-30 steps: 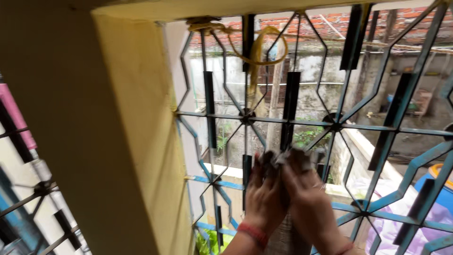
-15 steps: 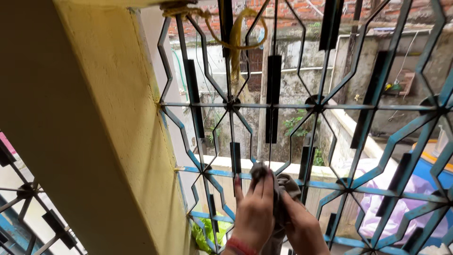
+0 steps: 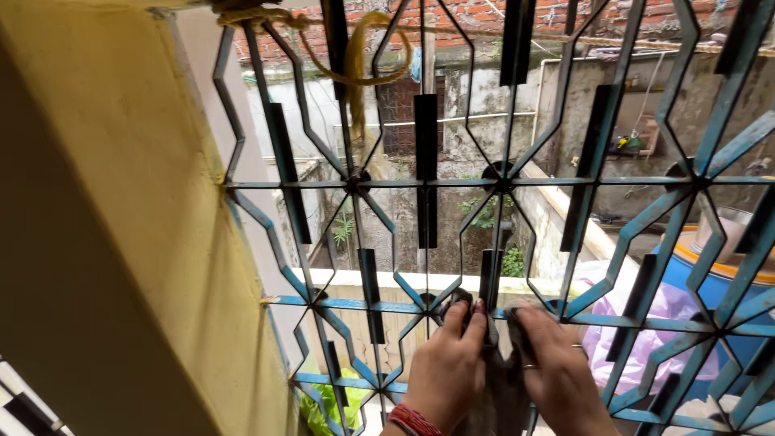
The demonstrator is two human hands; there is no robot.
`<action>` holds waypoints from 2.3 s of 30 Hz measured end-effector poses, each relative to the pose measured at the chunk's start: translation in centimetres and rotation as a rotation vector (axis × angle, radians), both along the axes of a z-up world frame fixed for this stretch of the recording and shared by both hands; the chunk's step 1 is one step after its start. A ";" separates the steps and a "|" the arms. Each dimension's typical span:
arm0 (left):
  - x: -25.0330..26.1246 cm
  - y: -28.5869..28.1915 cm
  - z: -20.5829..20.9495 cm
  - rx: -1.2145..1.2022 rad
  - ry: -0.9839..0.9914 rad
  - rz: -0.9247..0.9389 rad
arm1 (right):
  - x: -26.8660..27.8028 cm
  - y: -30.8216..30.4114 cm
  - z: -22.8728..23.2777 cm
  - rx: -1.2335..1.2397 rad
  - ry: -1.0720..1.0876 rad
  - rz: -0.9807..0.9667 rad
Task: The person cleans a metal window grill by wiping the bars and frame with a cloth.
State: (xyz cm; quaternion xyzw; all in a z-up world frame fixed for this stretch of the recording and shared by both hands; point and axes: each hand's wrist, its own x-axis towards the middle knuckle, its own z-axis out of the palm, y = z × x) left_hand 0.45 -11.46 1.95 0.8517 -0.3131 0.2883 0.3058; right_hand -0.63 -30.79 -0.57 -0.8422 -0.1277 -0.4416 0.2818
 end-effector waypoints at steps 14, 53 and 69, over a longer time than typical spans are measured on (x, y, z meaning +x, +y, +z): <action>2.9 -1.2 -0.4 -0.391 0.088 -0.210 | 0.4 1.5 1.5 -0.121 0.171 -0.134; 0.0 -1.1 1.1 -0.074 -0.113 0.012 | 0.2 1.1 4.7 -0.107 0.167 0.131; 0.5 -0.1 1.6 0.276 -0.138 0.233 | -0.6 2.1 5.8 -0.287 0.176 -0.023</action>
